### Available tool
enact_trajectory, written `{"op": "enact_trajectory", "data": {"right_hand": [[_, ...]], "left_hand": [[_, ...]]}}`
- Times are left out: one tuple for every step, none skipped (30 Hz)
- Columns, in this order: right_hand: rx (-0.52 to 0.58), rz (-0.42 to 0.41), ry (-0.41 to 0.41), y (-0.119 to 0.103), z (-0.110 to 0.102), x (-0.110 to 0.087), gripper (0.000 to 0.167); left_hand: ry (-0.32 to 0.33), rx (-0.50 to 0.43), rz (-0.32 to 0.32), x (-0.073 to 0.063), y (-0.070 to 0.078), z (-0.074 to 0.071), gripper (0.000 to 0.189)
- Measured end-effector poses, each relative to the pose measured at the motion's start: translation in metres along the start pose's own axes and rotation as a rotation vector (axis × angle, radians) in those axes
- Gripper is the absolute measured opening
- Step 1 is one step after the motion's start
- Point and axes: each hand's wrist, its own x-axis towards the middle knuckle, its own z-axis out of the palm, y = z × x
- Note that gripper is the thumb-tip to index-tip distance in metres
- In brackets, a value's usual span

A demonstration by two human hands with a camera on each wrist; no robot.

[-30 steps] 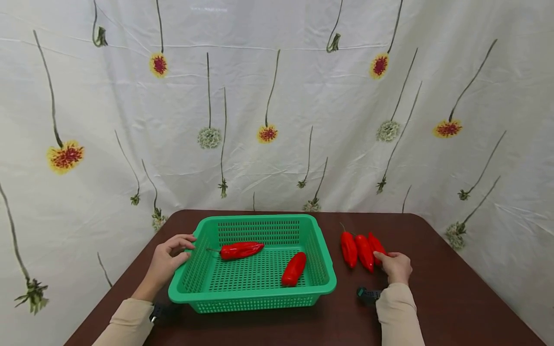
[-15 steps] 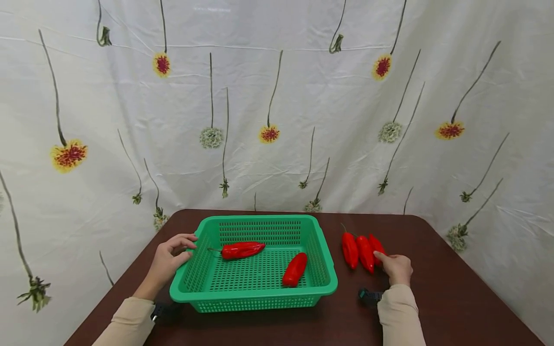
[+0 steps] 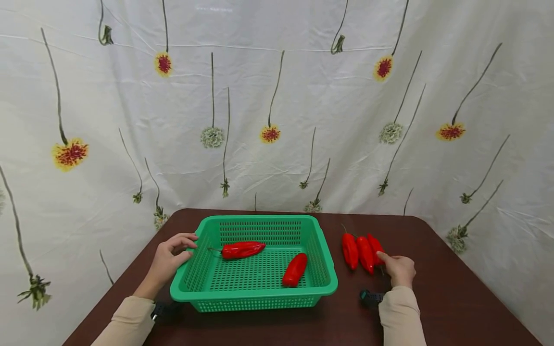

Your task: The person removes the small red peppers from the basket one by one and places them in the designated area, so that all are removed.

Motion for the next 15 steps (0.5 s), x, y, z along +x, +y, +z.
{"op": "enact_trajectory", "data": {"right_hand": [[0.007,0.002,0.009,0.000,0.000,0.000,0.064],[0.007,0.006,0.018,-0.001,-0.001,-0.001,0.064],[0.003,0.009,0.025,-0.001,-0.002,-0.001,0.065],[0.001,0.011,0.028,-0.002,-0.003,-0.001,0.065],[0.002,0.013,0.026,-0.003,-0.004,-0.002,0.066],[0.000,0.014,0.024,-0.005,-0.005,-0.003,0.068],[-0.003,0.014,0.020,-0.006,-0.006,-0.003,0.070],[-0.003,0.013,0.011,-0.007,-0.007,-0.004,0.072],[0.001,0.009,0.003,-0.008,-0.008,-0.005,0.074],[0.008,0.004,0.002,-0.009,-0.008,-0.005,0.074],[0.016,0.000,0.006,-0.010,-0.008,-0.005,0.074],[0.025,-0.006,0.013,-0.012,-0.008,-0.006,0.074],[0.034,-0.011,0.025,-0.013,-0.007,-0.006,0.072],[0.043,-0.016,0.039,-0.014,-0.006,-0.006,0.070],[0.052,-0.021,0.054,-0.015,-0.005,-0.006,0.068]], "left_hand": [[0.000,0.001,0.002,0.000,0.000,0.000,0.023],[0.000,0.001,0.002,0.000,0.000,0.000,0.023],[-0.001,0.002,0.004,0.000,0.000,0.000,0.023],[-0.001,0.004,0.006,0.000,0.000,0.000,0.023],[0.001,0.004,0.007,0.000,0.000,0.000,0.023],[0.002,0.004,0.008,0.000,0.000,0.000,0.023],[0.004,0.004,0.009,0.000,0.000,0.000,0.023],[0.005,0.004,0.008,0.000,0.001,0.000,0.023],[0.006,0.004,0.009,0.000,0.001,0.000,0.022],[0.007,0.003,0.008,0.000,0.001,0.000,0.022],[0.009,0.005,0.009,0.000,0.001,0.000,0.022],[0.009,0.007,0.011,0.000,0.000,0.000,0.021],[0.008,0.009,0.011,0.000,0.000,0.000,0.021],[0.007,0.009,0.014,0.000,0.001,0.000,0.021],[0.007,0.008,0.015,0.000,0.000,0.000,0.022]]}}
